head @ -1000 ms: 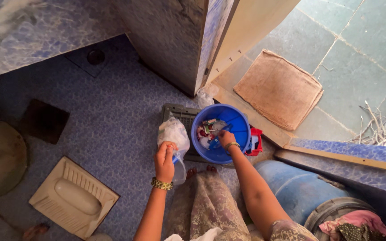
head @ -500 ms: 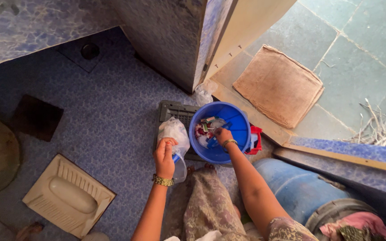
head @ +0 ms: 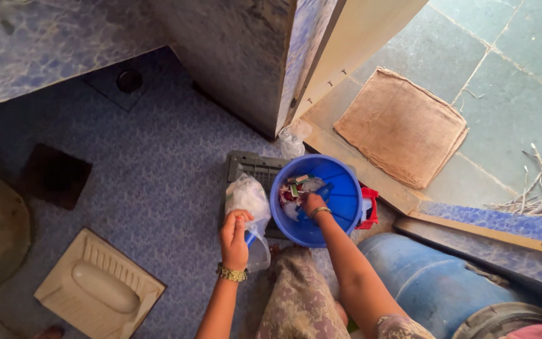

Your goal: The person stands in a bathroom and transfers various small items from a blue bucket into a clear plastic bag. They handle items such as a small box, a bottle, and a red cloth, placing them into the bag one by one.

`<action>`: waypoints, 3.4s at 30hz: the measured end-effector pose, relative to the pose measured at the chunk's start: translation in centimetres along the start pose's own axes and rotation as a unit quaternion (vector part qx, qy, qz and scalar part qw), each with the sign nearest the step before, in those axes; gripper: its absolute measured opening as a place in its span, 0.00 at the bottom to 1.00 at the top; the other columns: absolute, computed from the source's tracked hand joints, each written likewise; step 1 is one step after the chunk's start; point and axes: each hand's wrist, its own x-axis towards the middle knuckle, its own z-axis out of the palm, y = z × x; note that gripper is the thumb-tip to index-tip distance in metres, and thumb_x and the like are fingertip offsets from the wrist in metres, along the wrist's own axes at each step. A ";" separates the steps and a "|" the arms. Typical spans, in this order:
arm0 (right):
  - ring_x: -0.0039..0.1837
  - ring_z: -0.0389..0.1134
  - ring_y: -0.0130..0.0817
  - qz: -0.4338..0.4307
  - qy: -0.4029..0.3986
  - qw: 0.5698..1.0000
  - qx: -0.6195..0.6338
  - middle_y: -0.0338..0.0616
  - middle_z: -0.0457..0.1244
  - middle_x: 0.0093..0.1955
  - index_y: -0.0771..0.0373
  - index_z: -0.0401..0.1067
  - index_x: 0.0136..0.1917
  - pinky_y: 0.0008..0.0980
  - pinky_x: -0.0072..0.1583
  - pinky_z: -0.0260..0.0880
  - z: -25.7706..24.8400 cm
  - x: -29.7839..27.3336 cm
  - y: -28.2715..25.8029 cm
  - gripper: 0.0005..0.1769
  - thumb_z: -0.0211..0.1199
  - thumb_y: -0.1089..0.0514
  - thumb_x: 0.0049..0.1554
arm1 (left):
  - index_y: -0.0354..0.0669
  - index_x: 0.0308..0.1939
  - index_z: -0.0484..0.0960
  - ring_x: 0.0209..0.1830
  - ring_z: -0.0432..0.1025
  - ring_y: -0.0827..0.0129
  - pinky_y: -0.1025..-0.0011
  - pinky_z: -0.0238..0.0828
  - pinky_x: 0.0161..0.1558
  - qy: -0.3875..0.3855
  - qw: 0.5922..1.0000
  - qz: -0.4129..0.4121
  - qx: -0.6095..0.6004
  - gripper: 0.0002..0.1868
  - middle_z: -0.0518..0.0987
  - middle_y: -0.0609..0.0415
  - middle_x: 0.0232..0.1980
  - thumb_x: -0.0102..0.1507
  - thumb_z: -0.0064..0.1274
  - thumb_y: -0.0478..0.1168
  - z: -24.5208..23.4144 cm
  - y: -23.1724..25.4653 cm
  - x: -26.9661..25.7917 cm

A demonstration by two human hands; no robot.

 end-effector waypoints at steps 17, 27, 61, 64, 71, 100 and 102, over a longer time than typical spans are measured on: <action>0.66 0.65 0.52 0.053 -0.036 0.980 -0.190 0.51 0.65 0.63 0.61 0.75 0.57 0.47 0.63 0.70 3.6 2.5 1.0 0.21 0.65 0.55 0.49 | 0.34 0.43 0.75 0.45 0.71 0.71 0.71 0.68 0.53 -0.003 1.000 -0.025 -0.012 0.14 0.77 0.52 0.43 0.75 0.37 0.40 0.8 -2.6 -0.4; 0.70 0.63 0.49 -0.049 -0.032 0.947 -0.317 0.48 0.66 0.66 0.60 0.77 0.58 0.47 0.71 0.61 4.0 3.0 1.7 0.18 0.51 0.56 0.60 | 0.33 0.42 0.76 0.44 0.72 0.70 0.71 0.68 0.51 0.006 1.000 0.000 0.014 0.15 0.77 0.52 0.42 0.75 0.37 0.40 0.8 -2.7 -0.6; 0.76 0.57 0.40 -0.078 -0.137 0.929 -0.334 0.42 0.62 0.71 0.55 0.80 0.56 0.47 0.70 0.61 3.9 4.8 2.6 0.20 0.48 0.52 0.60 | 0.34 0.40 0.75 0.42 0.71 0.69 0.70 0.68 0.50 0.026 0.999 -0.013 0.024 0.16 0.77 0.51 0.41 0.74 0.37 0.41 1.4 -5.2 -1.0; 0.74 0.59 0.43 -0.086 -0.121 0.939 -0.312 0.45 0.62 0.71 0.56 0.78 0.57 0.48 0.69 0.62 3.6 4.6 2.4 0.20 0.50 0.52 0.58 | 0.34 0.40 0.75 0.42 0.71 0.70 0.71 0.68 0.50 0.027 0.999 -0.011 0.013 0.15 0.77 0.51 0.40 0.74 0.38 0.41 1.5 -5.1 -1.1; 0.71 0.62 0.52 -0.099 -0.128 0.945 -0.284 0.55 0.59 0.72 0.55 0.64 0.72 0.50 0.67 0.64 5.4 5.0 3.4 0.30 0.54 0.54 0.55 | 0.33 0.39 0.75 0.42 0.71 0.70 0.71 0.69 0.49 0.029 0.999 -0.002 0.037 0.16 0.77 0.51 0.40 0.75 0.38 0.40 1.6 -5.7 -1.6; 0.57 0.71 0.53 -0.179 -0.077 0.954 -0.228 0.55 0.68 0.58 0.54 0.69 0.63 0.51 0.56 0.73 4.9 5.3 -0.6 0.28 0.66 0.47 0.51 | 0.33 0.37 0.74 0.42 0.73 0.66 0.69 0.70 0.49 0.048 0.996 0.016 0.067 0.15 0.78 0.50 0.39 0.74 0.38 0.39 1.3 -5.5 -1.0; 0.57 0.72 0.53 -0.196 -0.072 0.954 -0.217 0.54 0.68 0.57 0.54 0.68 0.64 0.51 0.56 0.72 4.0 4.5 -1.6 0.29 0.66 0.47 0.51 | 0.33 0.37 0.74 0.41 0.73 0.66 0.69 0.70 0.49 0.048 0.997 0.021 0.063 0.15 0.78 0.49 0.38 0.74 0.38 0.38 1.6 -4.4 -0.8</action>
